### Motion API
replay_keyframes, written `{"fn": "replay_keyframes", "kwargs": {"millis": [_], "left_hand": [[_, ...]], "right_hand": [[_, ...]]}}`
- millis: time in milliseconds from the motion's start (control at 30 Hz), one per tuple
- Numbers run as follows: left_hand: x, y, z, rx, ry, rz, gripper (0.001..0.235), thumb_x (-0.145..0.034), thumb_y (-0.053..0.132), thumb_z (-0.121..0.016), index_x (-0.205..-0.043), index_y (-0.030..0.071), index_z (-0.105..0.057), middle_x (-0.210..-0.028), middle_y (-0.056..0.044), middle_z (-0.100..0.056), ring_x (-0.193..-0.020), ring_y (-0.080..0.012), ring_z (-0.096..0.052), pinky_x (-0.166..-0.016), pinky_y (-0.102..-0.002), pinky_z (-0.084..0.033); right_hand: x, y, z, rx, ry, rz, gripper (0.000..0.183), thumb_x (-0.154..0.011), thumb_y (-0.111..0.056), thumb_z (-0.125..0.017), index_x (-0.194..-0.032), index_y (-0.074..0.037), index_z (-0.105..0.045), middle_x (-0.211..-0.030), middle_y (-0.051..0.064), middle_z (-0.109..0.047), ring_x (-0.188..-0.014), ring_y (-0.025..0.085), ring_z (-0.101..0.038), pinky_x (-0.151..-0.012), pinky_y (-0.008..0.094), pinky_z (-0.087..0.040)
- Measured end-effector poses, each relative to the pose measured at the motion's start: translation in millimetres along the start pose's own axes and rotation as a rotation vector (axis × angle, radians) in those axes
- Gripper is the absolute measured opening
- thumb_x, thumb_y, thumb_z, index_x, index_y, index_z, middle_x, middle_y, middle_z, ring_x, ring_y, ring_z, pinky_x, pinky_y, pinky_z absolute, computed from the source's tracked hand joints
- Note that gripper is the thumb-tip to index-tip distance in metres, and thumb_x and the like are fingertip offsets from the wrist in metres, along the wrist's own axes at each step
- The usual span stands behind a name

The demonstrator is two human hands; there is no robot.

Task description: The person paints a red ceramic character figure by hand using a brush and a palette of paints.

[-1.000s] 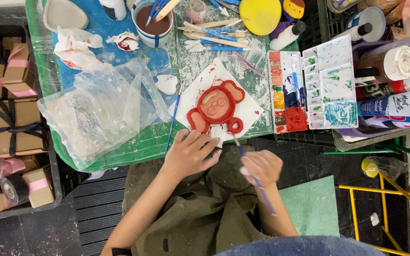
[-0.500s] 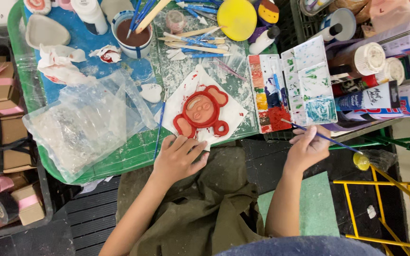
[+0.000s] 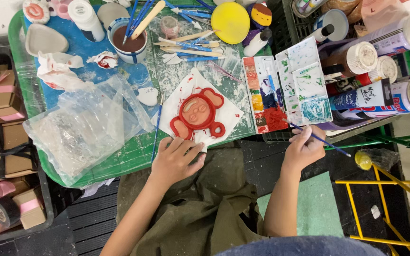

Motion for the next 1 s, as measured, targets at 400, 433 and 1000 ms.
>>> {"fn": "replay_keyframes", "kwargs": {"millis": [400, 433, 1000], "left_hand": [[4.0, -2.8, -3.0, -0.010, -0.011, 0.008, 0.024, -0.089, 0.036, -0.077, -0.106, 0.019, -0.076, -0.096, 0.005, -0.066, -0.095, -0.0160, -0.060, -0.090, -0.037, -0.041], [4.4, -3.0, -3.4, -0.003, -0.015, 0.010, 0.025, -0.088, 0.036, -0.077, -0.107, 0.019, -0.076, -0.096, 0.005, -0.065, -0.095, -0.0160, -0.060, -0.090, -0.037, -0.041], [8.1, -6.3, -7.4, 0.028, -0.019, 0.030, 0.026, -0.089, 0.036, -0.077, -0.108, 0.018, -0.077, -0.099, 0.005, -0.066, -0.098, -0.0150, -0.061, -0.092, -0.037, -0.041]], "right_hand": [[99.3, -136.6, -31.9, -0.408, -0.265, 0.683, 0.015, -0.106, -0.020, -0.059, -0.093, -0.011, -0.060, -0.074, 0.005, -0.067, -0.067, 0.027, -0.074, -0.056, 0.036, -0.056], [98.8, -143.2, -34.2, -0.409, -0.266, 0.682, 0.015, -0.106, -0.020, -0.059, -0.093, -0.011, -0.060, -0.074, 0.005, -0.067, -0.067, 0.027, -0.074, -0.056, 0.036, -0.056], [104.1, -175.3, -60.4, -0.330, -0.393, 0.798, 0.018, -0.107, -0.025, -0.059, -0.104, -0.007, -0.062, -0.082, 0.013, -0.070, -0.063, 0.026, -0.069, -0.052, 0.032, -0.048]]}}
Point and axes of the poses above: each hand's wrist, its own x-axis away from the middle knuckle, its own z-axis out of the back of the hand, y = z × x, the point moved 10 cm from there along -x, towards the middle knuckle
